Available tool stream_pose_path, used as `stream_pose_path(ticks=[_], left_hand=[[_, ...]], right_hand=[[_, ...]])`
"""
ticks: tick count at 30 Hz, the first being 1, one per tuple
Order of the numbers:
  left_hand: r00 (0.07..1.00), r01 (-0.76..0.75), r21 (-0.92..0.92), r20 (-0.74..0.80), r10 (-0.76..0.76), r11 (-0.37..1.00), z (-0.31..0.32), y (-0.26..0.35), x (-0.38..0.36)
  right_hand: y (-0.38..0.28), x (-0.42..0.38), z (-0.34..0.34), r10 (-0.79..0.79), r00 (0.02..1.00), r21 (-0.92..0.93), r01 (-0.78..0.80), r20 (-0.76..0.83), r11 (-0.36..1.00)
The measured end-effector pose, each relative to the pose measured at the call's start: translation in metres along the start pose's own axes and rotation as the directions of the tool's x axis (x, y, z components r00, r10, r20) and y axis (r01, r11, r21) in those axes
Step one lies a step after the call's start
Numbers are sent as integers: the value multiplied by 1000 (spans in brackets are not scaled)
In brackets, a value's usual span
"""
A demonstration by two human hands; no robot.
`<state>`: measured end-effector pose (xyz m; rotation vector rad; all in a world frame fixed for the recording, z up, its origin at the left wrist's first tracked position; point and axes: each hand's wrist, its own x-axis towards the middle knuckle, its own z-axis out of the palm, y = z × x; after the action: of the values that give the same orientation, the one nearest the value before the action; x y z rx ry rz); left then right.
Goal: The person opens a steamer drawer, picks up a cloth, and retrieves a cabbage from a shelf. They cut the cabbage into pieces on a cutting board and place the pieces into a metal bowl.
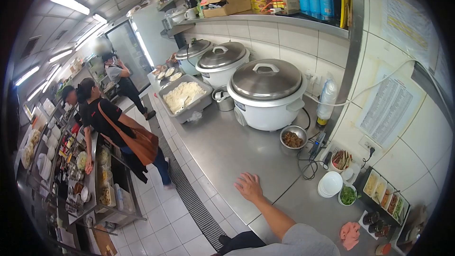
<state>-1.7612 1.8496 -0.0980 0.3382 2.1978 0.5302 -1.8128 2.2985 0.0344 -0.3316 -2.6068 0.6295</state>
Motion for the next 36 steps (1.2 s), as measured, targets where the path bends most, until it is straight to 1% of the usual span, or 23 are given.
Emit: stream_pose_path(ticks=[8, 11, 13, 19, 26, 28, 29, 31, 32, 34, 36], left_hand=[[999, -52, -1, -2, 52, 999, -6, 13, 7], [997, -72, -11, 3, 72, 997, -1, 19, 9], [997, -80, -19, 10, 80, 997, 4, 20, 7], [995, -98, -44, 5, 98, 994, 9, 21, 1], [993, -118, -77, -3, 118, 990, 15, 22, -6], [992, -121, -65, 17, 122, 991, 13, 18, -13], [992, -118, -51, 38, 120, 992, 11, 11, -20], [988, -116, -4, 99, 116, 993, 2, -3, -34], [985, -127, 8, 119, 125, 992, 0, -4, -33], [981, -148, 1, 125, 147, 989, 4, 2, -25], [981, -156, -22, 110, 157, 988, 12, 7, -22]], right_hand=[[1, 1, -1, -12, 999, 8, 13, -39, 1000], [-1, 0, -2, -5, 1000, -10, 5, -19, 1000], [-1, 0, -4, -3, 1000, 17, 3, -14, 1000], [-1, 0, -4, 8, 1000, 11, -9, 15, 1000], [1, 0, -1, 20, 1000, 25, -20, 8, 999], [2, -1, -1, 10, 1000, 13, -10, 26, 1000], [1, 2, -3, 42, 999, 17, -42, 26, 999], [-1, 0, -3, 32, 999, 40, -33, 24, 999], [-2, -5, -3, 62, 998, 34, -63, 17, 997], [-1, -1, -5, 19, 1000, 72, -20, 12, 997], [-1, -1, -4, 16, 1000, 68, -17, 10, 998]])
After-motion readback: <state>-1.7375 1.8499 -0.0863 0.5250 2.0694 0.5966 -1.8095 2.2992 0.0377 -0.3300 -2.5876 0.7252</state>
